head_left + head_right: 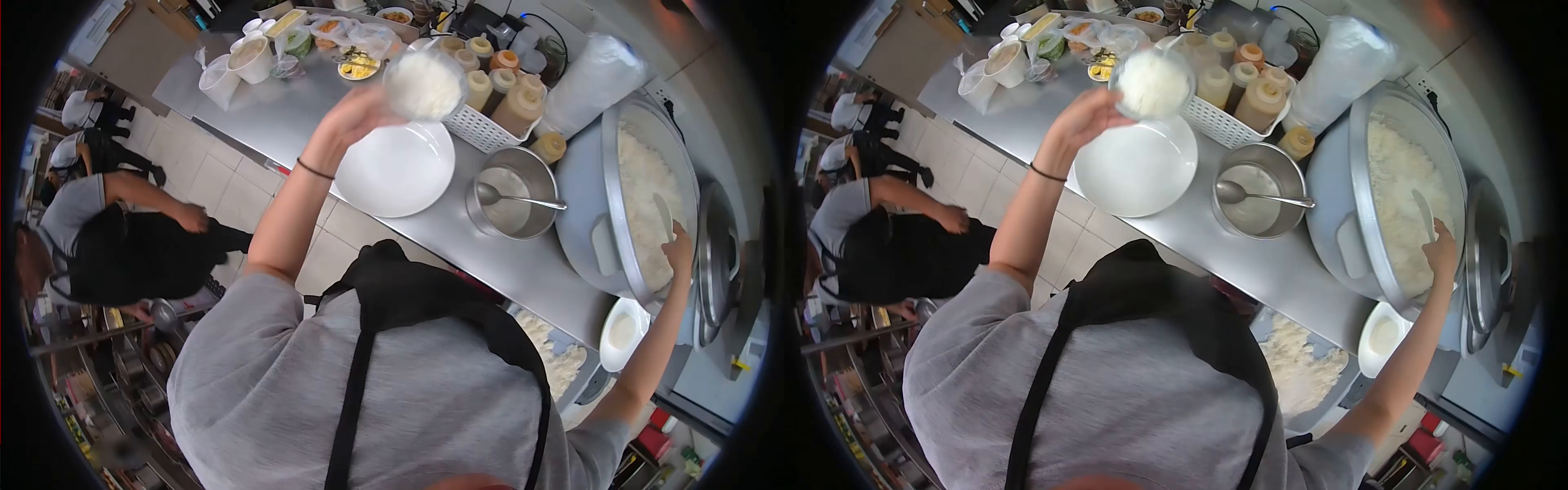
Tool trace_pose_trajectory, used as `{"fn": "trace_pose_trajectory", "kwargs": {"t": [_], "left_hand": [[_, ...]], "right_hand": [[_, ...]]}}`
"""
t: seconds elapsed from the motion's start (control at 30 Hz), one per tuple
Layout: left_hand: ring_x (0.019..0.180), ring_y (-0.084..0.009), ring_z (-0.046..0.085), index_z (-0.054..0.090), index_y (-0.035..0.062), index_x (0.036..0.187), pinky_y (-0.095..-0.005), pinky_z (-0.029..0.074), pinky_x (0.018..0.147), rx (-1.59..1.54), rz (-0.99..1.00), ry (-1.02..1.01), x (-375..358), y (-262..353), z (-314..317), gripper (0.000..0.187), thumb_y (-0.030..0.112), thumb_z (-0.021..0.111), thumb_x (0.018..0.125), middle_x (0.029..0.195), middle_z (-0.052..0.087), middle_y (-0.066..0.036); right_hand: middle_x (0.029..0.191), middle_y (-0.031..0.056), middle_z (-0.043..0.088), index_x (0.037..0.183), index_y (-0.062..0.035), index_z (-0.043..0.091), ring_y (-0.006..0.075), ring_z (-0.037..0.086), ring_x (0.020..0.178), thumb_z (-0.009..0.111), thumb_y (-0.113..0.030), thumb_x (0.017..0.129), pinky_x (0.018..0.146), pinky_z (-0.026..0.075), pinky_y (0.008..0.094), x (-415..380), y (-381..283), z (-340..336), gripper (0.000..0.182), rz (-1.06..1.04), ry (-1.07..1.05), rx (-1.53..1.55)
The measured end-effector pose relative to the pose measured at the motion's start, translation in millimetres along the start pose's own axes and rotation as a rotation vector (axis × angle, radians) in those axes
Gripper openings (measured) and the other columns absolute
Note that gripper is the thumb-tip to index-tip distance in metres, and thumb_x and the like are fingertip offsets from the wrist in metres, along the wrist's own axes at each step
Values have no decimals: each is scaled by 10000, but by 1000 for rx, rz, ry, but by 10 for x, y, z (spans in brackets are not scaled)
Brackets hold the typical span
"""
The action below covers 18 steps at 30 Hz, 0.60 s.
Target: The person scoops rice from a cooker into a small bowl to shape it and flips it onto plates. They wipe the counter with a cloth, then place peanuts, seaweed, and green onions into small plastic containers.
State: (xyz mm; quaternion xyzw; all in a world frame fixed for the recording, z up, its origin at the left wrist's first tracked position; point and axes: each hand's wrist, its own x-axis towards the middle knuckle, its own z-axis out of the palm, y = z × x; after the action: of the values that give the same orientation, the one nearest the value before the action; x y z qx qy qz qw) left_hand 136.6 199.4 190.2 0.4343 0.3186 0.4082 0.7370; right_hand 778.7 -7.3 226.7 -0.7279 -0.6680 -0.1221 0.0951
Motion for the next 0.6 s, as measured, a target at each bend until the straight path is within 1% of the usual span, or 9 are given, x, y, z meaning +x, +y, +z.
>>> {"fn": "trace_pose_trajectory", "kwargs": {"t": [0.07,0.17,0.23,0.3,0.4,0.47,0.5,0.53,0.6], "left_hand": [[800,-248,624,491,-77,1017,-335,546,718,12,-169,39,-67,-251,-471,293,103,554,795,971,580,-153],[756,-218,629,481,-100,1034,-328,532,737,144,-398,39,-92,-652,-984,319,120,542,810,990,572,-173],[709,-198,618,506,-85,993,-307,536,683,109,-443,7,-89,-904,-1198,284,118,557,801,919,577,-144],[662,-178,608,531,-70,953,-285,540,629,80,-488,-27,-83,-966,-1275,250,116,572,792,848,582,-116],[702,-158,603,531,-86,964,-264,533,648,5,-510,-58,-89,-958,-1326,306,151,599,783,854,579,-119],[737,-145,593,530,-90,994,-239,521,680,248,-458,-136,-51,-921,-1378,358,173,626,771,861,582,-110],[737,-145,593,530,-90,994,-239,521,680,248,-458,-147,-24,-849,-1405,358,173,626,771,861,582,-110],[796,-141,583,532,-82,1024,-227,498,703,389,-443,-147,-4,-726,-1426,399,212,629,771,899,584,-108],[855,-136,572,535,-74,1054,-216,476,725,522,-430,-145,53,-510,-1370,441,251,633,772,937,586,-107]], "right_hand": [[591,100,560,1093,46,506,180,560,510,622,-52,645,494,440,310,85,-466,-220,474,495,-363,61],[634,99,572,1135,33,492,154,556,508,633,-55,633,455,426,297,261,-569,-315,529,628,-272,70],[680,81,574,1205,-24,463,127,554,550,627,-87,687,482,423,268,432,-523,-398,546,532,-103,-69],[711,48,562,1253,-104,438,97,518,587,599,-126,762,514,416,239,558,-1704,-688,517,390,339,390],[920,73,594,1301,-175,387,85,452,594,553,-143,824,559,411,227,596,-3293,-756,506,385,226,557],[1240,98,485,1321,-177,349,152,543,843,534,-131,840,795,437,294,464,-4028,-274,517,238,239,585],[1245,102,477,1301,-125,370,215,495,1085,538,-117,837,931,363,319,392,-4453,-196,494,367,7,779],[1230,120,486,1264,-126,425,235,502,1089,541,-100,832,932,365,309,288,-4592,166,448,64,115,705],[894,150,588,1211,-194,494,253,581,739,566,-119,811,687,452,344,98,-4886,839,413,111,12,758]]}}
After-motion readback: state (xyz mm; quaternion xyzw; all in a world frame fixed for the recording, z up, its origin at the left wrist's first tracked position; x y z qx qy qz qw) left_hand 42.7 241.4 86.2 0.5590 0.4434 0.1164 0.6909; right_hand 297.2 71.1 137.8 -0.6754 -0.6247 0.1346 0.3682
